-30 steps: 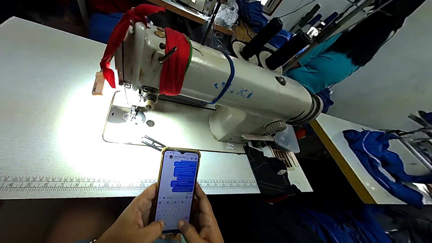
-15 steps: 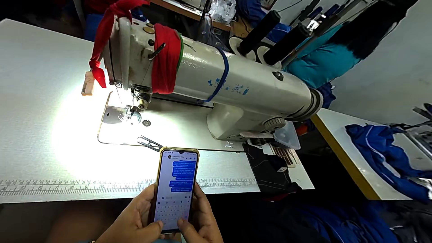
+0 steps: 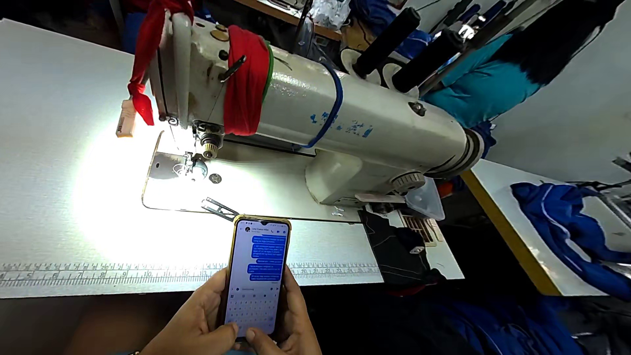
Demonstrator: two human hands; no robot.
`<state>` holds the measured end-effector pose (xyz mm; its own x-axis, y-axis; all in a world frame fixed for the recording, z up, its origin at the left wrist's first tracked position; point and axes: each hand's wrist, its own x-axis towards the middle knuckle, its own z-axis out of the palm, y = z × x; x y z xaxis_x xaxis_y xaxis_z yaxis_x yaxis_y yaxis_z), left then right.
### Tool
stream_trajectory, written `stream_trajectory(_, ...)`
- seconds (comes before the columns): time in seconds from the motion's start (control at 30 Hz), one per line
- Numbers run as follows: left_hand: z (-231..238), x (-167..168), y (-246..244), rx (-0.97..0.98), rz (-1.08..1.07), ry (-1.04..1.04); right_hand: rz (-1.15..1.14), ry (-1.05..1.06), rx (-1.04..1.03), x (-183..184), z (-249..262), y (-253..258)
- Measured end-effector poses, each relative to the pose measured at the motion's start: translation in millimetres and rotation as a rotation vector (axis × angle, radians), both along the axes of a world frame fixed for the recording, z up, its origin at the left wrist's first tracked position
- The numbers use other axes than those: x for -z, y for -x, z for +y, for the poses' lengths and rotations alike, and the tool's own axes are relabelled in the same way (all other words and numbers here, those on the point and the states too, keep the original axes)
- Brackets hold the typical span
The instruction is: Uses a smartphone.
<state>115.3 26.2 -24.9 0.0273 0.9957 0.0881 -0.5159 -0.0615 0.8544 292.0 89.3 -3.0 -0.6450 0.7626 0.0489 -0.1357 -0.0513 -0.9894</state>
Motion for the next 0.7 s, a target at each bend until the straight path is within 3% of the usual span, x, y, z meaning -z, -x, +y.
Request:
stream_trajectory(0.33, 0.1, 3.8, 3.1, 0.015, -0.019, 0.000, -0.024, 0.040, 0.014, -2.0, 0.9, 0.2)
stream_trajectory(0.7, -0.6, 4.3, 7.3, 0.074, -0.042, -0.058, -0.057, -0.040, 0.190, 1.0, -5.8, 14.6)
